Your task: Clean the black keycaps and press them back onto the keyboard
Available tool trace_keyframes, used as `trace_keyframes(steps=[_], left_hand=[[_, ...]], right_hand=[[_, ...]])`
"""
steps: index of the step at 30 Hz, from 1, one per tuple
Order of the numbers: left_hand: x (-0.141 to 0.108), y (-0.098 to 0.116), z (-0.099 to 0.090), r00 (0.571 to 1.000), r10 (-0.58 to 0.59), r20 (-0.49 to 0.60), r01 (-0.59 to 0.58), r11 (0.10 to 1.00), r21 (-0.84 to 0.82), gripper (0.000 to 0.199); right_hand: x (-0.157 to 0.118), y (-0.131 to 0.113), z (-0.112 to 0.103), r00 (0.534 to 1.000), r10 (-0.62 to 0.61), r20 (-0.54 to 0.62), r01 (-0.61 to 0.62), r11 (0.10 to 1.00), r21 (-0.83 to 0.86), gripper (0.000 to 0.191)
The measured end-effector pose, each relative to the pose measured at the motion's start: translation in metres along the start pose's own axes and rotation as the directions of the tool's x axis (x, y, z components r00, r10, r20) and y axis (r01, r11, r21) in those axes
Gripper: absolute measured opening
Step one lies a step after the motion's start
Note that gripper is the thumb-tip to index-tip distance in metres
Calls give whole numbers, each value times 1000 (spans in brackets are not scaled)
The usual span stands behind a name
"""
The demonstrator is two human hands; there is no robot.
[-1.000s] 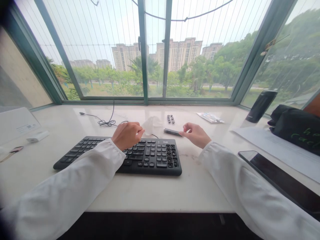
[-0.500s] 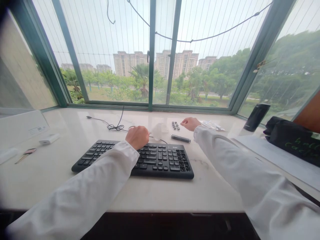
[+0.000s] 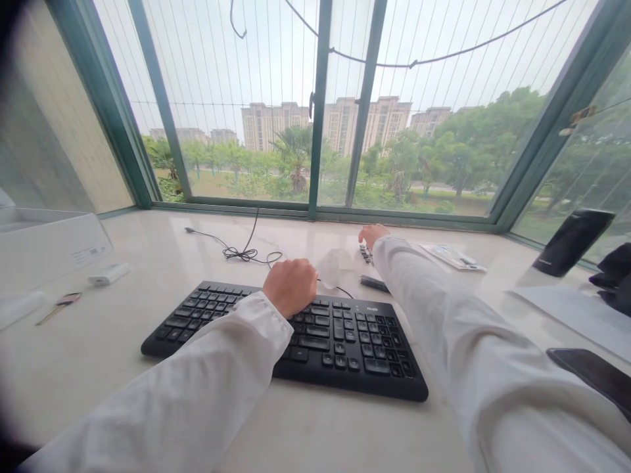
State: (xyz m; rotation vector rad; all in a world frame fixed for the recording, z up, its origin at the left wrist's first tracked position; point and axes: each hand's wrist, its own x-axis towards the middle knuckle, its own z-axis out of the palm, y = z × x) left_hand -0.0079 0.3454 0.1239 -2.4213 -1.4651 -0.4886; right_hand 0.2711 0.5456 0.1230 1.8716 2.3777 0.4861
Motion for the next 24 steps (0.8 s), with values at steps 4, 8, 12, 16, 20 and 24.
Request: trace_keyframes(steps=[4, 8, 12, 16, 20, 24], left_hand=[[0, 0, -1, 1000, -3, -8, 3, 1000, -25, 31], [1, 0, -2, 1000, -20, 4, 20, 999, -51, 32], [1, 0, -2, 1000, -30, 1, 30, 998, -60, 33], [2, -2, -3, 999, -44, -19, 43, 998, -45, 34], [2, -3, -5, 998, -36, -47, 35, 999, -23, 37], [1, -3, -8, 991, -23, -131, 19, 999, -34, 32]], right_hand=[[7, 4, 4, 1000, -20, 9, 20, 1000, 0, 28], [8, 4, 7, 1000, -17, 1, 17, 999, 36, 21], [6, 3, 1, 999, 30, -32, -26, 993, 113, 14], [2, -5, -20, 988, 112, -108, -83, 966, 245, 20], [-19, -34, -50, 985, 91, -149, -21, 910, 415, 35], [-62, -77, -78, 990, -20, -138, 101, 786, 610, 44]])
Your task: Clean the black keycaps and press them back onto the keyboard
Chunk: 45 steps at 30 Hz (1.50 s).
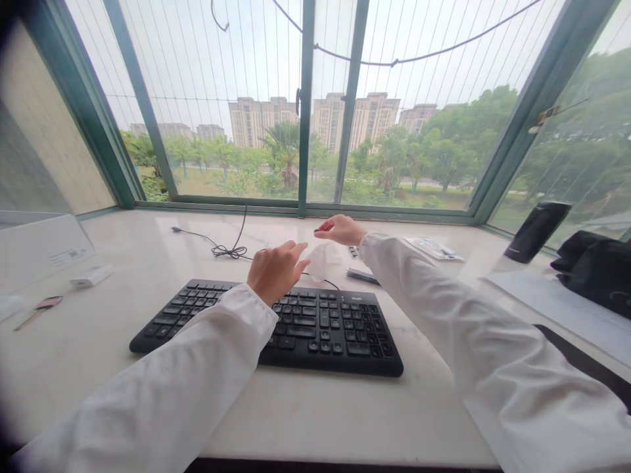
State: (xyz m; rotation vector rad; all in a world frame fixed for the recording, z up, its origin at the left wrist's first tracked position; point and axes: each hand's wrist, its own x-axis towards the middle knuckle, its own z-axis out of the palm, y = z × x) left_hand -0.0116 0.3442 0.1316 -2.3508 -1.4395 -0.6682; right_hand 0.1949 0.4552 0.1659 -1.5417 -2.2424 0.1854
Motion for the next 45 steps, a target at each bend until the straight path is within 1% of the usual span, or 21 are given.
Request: trace_keyframes(steps=[1, 3, 5, 8, 12, 14, 16, 19, 21, 22, 24, 25, 26, 29, 33, 35, 36, 38, 41, 43, 45], left_hand=[[0, 0, -1, 1000, 2, -24, -2, 1000, -1, 36], [-1, 0, -2, 998, 6, -58, -7, 1000, -6, 42], [-2, 0, -4, 997, 17, -73, -18, 1000, -17, 35], [-1, -2, -5, 996, 34, -84, -38, 998, -44, 27], [-1, -4, -4, 997, 45, -67, -50, 996, -76, 27], [0, -6, -2, 998, 47, -46, -50, 996, -79, 25], [2, -8, -1, 999, 29, -31, -32, 996, -83, 23], [3, -12, 2, 1000, -9, -16, 7, 995, -95, 21], [4, -13, 5, 1000, -22, -5, 21, 995, -99, 20], [4, -14, 6, 1000, -24, -2, 24, 995, -100, 19], [4, -13, 8, 1000, -26, 1, 26, 994, -111, 19], [4, -13, 9, 1000, -22, 0, 22, 993, -120, 20], [3, -12, 9, 1000, -14, -4, 13, 991, -132, 20], [1, -9, 12, 999, 32, -24, -36, 982, -187, 21], [-2, -1, 14, 995, 69, -68, -85, 959, -271, 24], [-4, 3, 15, 993, 59, -99, -88, 941, -327, 26], [-5, 5, 15, 992, 45, -121, -88, 924, -372, 25], [-6, 10, 14, 986, 7, -169, -87, 878, -471, 22], [-9, 17, 12, 976, -43, -214, -87, 822, -562, 19], [-12, 22, 9, 974, -68, -218, -74, 810, -582, 19], [-14, 27, 6, 971, -98, -220, -53, 804, -592, 20]], right_hand=[[-11, -12, 1, 999, -37, 24, 35, 995, 94, 43], [-30, -31, 3, 994, -93, 64, 77, 975, 210, 44], [-46, -43, 5, 989, -113, 99, 83, 962, 262, 48], [-62, -49, 8, 991, -85, 102, 50, 949, 313, 54], [-71, -48, 11, 994, -47, 103, 8, 936, 352, 55], [-70, -45, 13, 995, -34, 97, 3, 953, 302, 51], [-67, -40, 18, 1000, 8, 28, -14, 976, 216, 47], [-61, -29, 31, 986, 94, -137, -80, 991, 105, 46], [-57, -23, 41, 976, 119, -181, -109, 992, 67, 49], [-55, -20, 46, 976, 126, -180, -118, 992, 55, 46], [-54, -17, 53, 975, 139, -174, -132, 990, 50, 28], [-54, -17, 53, 973, 146, -178, -138, 989, 55, 21], [-56, -17, 53, 970, 150, -189, -140, 988, 65, 19], [-66, -22, 44, 968, 134, -211, -110, 986, 124, 25], [-90, -33, 33, 982, 70, -175, -25, 968, 249, 39], [-101, -38, 33, 985, 44, -166, 32, 905, 425, 45], [-106, -40, 34, 985, 42, -166, 54, 846, 531, 46], [-112, -42, 38, 985, 62, -160, 72, 699, 712, 44], [-117, -42, 44, 987, 96, -127, 61, 508, 859, 37], [-119, -41, 46, 993, 73, -87, 54, 374, 926, 36], [-121, -41, 47, 998, 31, -50, 40, 263, 964, 37]])
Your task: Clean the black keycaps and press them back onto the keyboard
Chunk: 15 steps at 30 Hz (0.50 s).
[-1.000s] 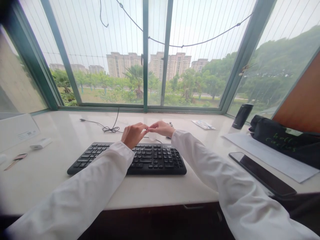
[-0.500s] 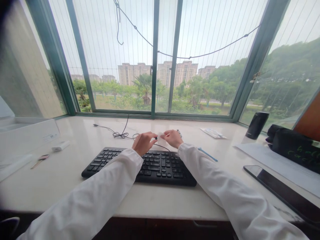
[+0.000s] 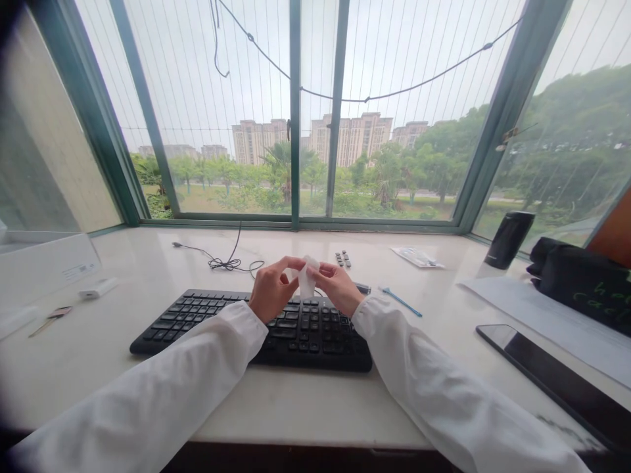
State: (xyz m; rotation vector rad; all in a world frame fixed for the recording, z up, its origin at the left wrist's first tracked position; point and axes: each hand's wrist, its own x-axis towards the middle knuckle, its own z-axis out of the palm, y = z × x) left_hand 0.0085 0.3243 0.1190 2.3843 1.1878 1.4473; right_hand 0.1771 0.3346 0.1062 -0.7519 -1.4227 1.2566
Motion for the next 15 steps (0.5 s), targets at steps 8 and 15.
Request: trace_keyframes(steps=[8, 15], left_hand=[[-4, 8, 2, 997, -63, -49, 55, 988, -142, 21], [-5, 3, 9, 987, -161, -26, 139, 911, -389, 27]], right_hand=[[-7, -12, 3, 998, 58, -24, -57, 997, 50, 38], [-9, -12, 5, 1000, 2, 10, -4, 989, 145, 34]])
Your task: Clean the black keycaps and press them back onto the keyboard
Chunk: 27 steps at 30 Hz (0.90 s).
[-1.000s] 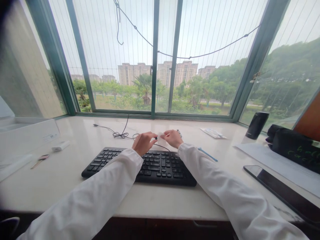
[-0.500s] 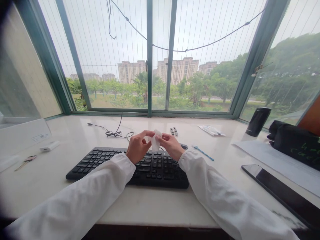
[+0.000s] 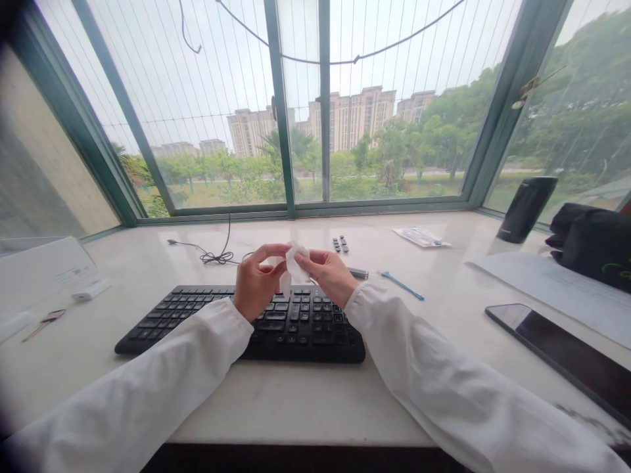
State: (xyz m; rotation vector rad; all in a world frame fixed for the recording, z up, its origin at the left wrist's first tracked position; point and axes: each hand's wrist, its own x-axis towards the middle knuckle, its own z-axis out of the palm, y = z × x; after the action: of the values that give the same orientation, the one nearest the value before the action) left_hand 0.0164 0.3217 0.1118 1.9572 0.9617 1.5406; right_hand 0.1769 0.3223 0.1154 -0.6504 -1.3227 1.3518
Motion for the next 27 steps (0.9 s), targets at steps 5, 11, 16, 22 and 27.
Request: trace_keyframes(steps=[5, 11, 16, 22, 27], left_hand=[[-1, 1, 0, 1000, 19, 8, -19, 999, 26, 28], [0, 3, 1, 1000, -4, -6, 4, 1000, -24, 29], [1, 3, 2, 999, -44, -31, 41, 994, -103, 28], [0, 2, 2, 999, -19, -27, 17, 995, -103, 29], [1, 3, 1, 997, 58, -49, -58, 998, 0, 26]], right_hand=[[-1, -1, -1, 999, 44, -32, -45, 998, -33, 36], [-2, -5, 1, 994, -35, -104, 24, 994, -110, 40], [4, -1, -4, 987, -20, -161, 9, 997, -70, 40], [8, 4, -15, 975, -19, -222, -8, 993, -120, 41], [5, 2, -7, 998, -34, -55, 28, 994, -110, 41]])
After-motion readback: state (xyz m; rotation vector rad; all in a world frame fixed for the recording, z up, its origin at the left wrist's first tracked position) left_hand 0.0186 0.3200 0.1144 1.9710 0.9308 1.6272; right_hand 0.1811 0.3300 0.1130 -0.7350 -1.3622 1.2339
